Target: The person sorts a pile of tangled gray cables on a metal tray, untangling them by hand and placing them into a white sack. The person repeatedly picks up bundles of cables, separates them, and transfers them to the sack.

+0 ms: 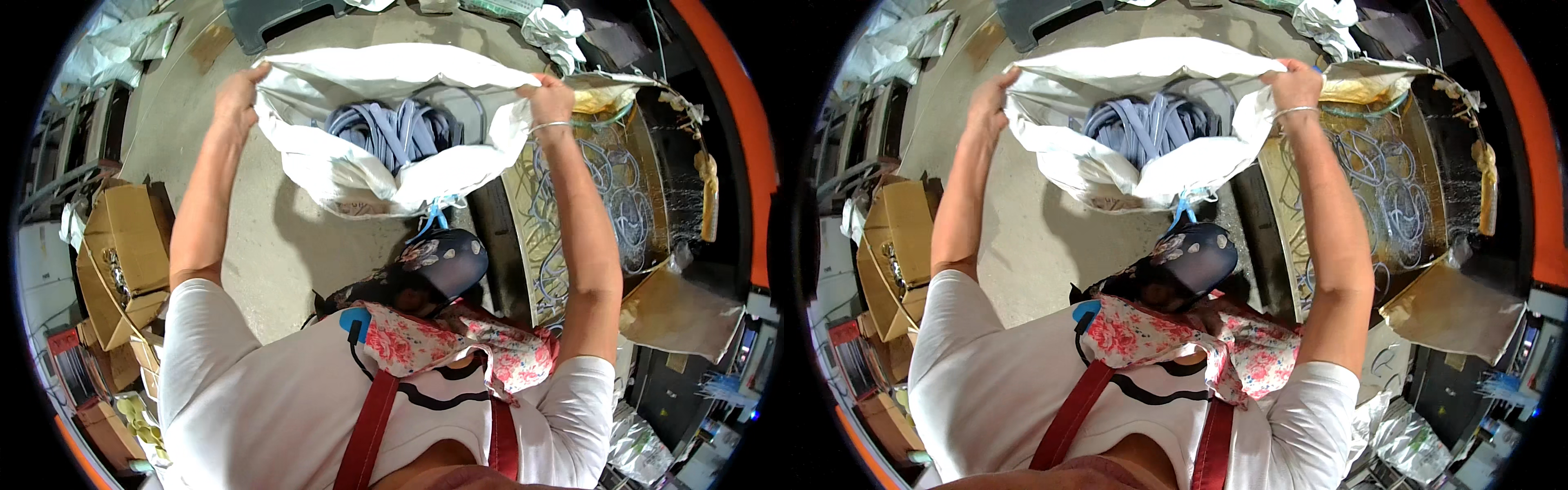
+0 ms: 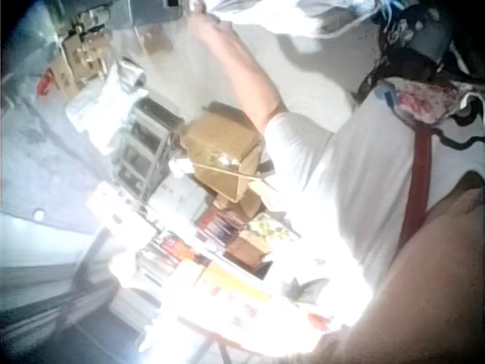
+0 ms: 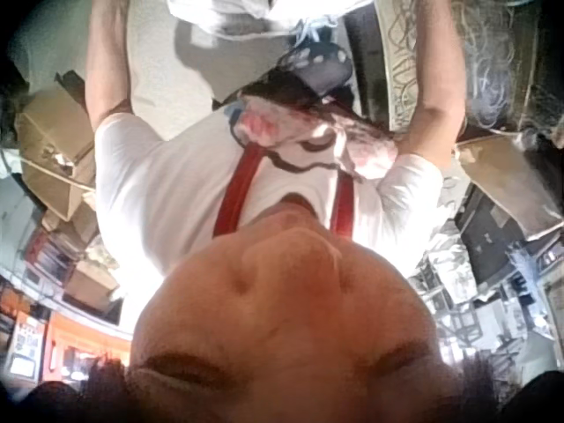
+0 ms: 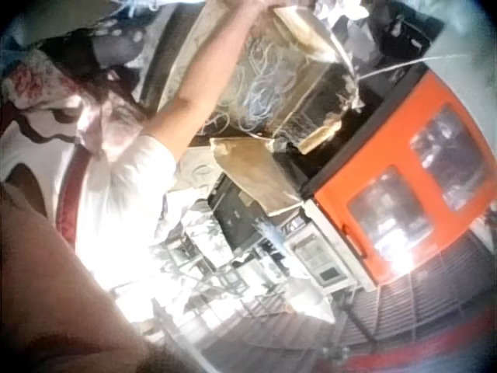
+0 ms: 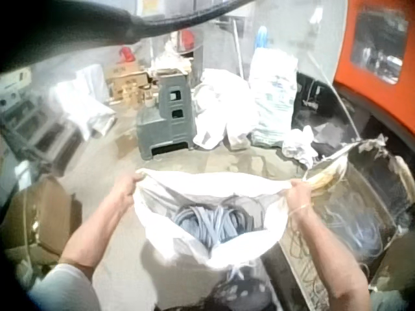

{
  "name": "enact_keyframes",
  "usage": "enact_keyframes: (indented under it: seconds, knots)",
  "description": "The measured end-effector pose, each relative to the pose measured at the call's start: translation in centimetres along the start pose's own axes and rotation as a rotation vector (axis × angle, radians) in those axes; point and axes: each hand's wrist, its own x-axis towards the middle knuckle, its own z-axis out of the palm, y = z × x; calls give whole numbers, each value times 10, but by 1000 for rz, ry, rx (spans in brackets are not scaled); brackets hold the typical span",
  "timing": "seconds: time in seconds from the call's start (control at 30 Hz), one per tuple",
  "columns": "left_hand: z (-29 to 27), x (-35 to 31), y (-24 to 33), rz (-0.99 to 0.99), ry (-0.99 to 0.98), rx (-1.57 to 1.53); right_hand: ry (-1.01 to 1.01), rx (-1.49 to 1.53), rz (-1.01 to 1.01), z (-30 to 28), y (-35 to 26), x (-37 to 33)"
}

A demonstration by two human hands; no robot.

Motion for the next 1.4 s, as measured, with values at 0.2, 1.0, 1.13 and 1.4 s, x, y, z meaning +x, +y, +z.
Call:
enact_keyframes:
  seconds: [0.2,1.0,1.13,1.4]
  knots:
    - [-20,14,18,198,90,244,-150,-83,-223,8,-38,27]
    - [229,66,-182,466,-1480,1008,40,-43,-117,23,10,-85]
    - [210,72,-174,239,-1442,959,62,-225,-359,-84,104,-141]
    - [151,-50,-62,641,-359,640,-12,-1073,556,-314,253,-238]
